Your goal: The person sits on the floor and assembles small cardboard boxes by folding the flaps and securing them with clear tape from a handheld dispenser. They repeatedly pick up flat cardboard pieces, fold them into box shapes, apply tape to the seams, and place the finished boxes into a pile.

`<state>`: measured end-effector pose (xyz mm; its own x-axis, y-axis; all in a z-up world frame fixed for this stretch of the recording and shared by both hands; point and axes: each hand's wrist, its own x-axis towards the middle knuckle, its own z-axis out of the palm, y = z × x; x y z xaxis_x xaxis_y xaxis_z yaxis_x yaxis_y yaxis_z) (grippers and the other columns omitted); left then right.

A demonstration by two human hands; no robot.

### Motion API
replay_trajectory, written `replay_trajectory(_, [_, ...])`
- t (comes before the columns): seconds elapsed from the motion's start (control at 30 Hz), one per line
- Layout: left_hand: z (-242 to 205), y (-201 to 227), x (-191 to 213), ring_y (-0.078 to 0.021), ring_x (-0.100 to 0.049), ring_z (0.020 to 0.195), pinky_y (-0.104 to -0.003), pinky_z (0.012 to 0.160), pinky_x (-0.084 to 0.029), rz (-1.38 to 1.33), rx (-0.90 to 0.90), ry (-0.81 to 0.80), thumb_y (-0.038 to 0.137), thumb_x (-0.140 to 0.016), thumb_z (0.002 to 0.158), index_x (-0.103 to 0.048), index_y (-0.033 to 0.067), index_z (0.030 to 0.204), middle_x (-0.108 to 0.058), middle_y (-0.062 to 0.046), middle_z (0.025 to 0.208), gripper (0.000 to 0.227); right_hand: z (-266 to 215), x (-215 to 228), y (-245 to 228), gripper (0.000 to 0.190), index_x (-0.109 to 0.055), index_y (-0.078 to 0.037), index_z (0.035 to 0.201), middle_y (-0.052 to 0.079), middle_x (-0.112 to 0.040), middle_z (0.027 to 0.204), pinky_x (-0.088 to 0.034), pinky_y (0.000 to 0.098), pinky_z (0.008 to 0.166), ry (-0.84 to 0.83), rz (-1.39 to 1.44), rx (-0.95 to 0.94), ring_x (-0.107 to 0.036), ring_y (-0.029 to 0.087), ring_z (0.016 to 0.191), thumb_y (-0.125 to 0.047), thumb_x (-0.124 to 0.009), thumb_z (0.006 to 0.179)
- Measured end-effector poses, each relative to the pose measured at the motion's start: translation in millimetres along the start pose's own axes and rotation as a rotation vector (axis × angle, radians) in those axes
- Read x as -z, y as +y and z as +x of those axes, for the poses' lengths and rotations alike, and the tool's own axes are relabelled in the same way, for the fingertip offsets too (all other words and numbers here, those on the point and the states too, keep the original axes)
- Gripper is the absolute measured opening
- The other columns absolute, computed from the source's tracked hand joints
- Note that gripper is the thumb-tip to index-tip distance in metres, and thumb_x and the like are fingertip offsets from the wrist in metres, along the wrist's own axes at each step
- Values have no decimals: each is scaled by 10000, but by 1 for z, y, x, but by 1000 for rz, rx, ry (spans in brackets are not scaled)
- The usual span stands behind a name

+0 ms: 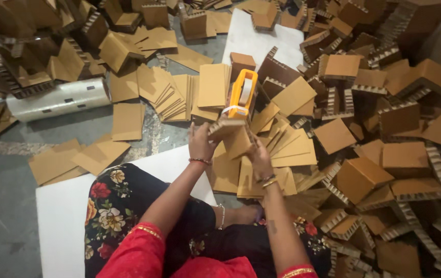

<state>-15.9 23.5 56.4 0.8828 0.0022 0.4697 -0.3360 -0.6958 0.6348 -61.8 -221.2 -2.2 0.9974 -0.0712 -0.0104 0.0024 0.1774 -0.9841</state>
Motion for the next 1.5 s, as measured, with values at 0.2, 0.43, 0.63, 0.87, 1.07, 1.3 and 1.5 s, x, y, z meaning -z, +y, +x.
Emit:
replay_trajectory(0.2, [-2,-1,-12,-276,-790,815,-426,768,-617,-406,654,-425,538,-795,767,-661,74,1172,-765,-93,921,630,-22,-77,-38,779,-462,-45,1459,27,-679,987,-551,321,703,248,-590,310,-655,161,803,-229,-846,806])
replay_trajectory(0.43, [45,-32,4,-323,-692,1060,-447,877,-569,347,387,-780,668,-853,667,-718,111,1220,-674,-169,1198,797,-10,-51,-62,495,-654,-129,1275,124,-762,909,-558,348,690,233,-889,40,-735,248,786,-178,-843,821])
replay_trajectory(0.63, [36,-42,-35,-387,-658,1077,-461,878,-558,-88,-312,-477,307,-883,591,-659,237,1309,-639,-131,1233,756,-5,-55,-30,457,-717,-194,1240,102,-782,1042,-596,324,742,112,-797,45,-770,183,896,-61,-708,803])
replay_trajectory(0.87, [7,-34,-49,-342,-690,968,-486,758,-553,88,-82,-688,203,-814,707,-604,236,1085,-663,-27,1083,433,27,-41,-6,277,-701,-187,1260,102,-720,970,-530,331,708,314,-613,-73,-627,175,799,-347,-685,1035])
replay_trajectory(1.07, [6,-23,-35,-356,-676,929,-473,721,-548,-72,-182,-471,112,-747,622,-615,233,1105,-628,-90,1013,515,149,-28,-1,335,-718,-118,1083,-2,-715,951,-525,249,679,369,-625,-8,-670,96,850,-432,-613,1038])
replay_trajectory(1.3, [2,-36,-55,-338,-672,932,-471,741,-542,-26,-155,-476,115,-578,912,-617,227,1084,-622,-97,1012,209,46,-74,-25,396,-784,-91,1047,29,-638,816,-371,292,540,430,-354,-114,-480,131,616,-454,-628,1026])
replay_trajectory(1.5, [2,-32,-50,-359,-673,923,-485,720,-541,-61,-162,-467,113,-618,826,-605,205,1081,-631,-107,1007,272,-20,-65,52,430,-740,-8,972,3,-719,858,-463,296,515,448,-272,-312,-567,120,585,-436,-713,944])
